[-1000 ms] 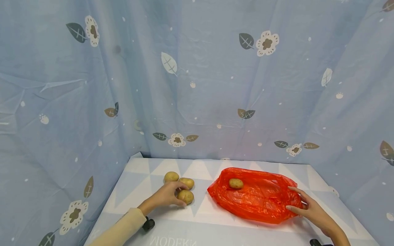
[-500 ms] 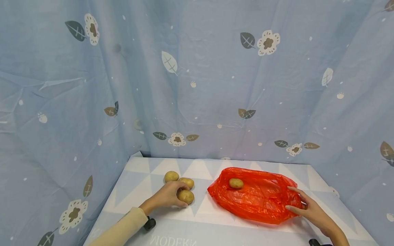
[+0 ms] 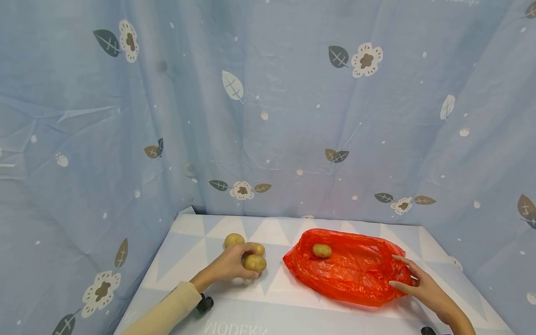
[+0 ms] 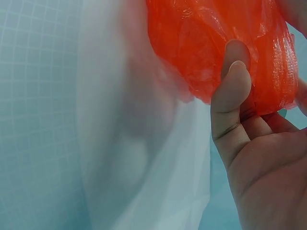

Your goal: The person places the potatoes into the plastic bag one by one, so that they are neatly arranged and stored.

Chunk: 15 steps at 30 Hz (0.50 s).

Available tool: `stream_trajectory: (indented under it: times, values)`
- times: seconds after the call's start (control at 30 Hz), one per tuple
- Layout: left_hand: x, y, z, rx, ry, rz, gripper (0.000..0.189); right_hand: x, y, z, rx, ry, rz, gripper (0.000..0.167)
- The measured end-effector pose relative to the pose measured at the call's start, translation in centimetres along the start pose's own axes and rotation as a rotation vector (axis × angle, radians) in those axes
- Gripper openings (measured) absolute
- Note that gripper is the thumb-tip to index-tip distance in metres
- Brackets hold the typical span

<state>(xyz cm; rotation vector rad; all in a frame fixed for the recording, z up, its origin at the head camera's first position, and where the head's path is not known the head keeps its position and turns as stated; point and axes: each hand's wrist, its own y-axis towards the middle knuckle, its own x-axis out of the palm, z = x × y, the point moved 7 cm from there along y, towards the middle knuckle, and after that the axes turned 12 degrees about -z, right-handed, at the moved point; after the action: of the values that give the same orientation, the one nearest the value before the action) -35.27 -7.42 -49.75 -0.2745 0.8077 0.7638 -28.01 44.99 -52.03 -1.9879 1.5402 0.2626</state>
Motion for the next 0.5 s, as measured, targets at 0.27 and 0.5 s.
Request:
stream_trajectory:
  times: [0.27,0.5]
  values:
    - [-0.4,0.6,0.6,0.024,-0.007,0.044,0.050,0.0,0.0,0.0,-0.014,0.009,-0.005,0.088]
    - [-0.6,1.4,1.8,0.016,-0.014,0.046,0.042,0.0,-0.1,0.2,-0.006,0.015,-0.003,0.090]
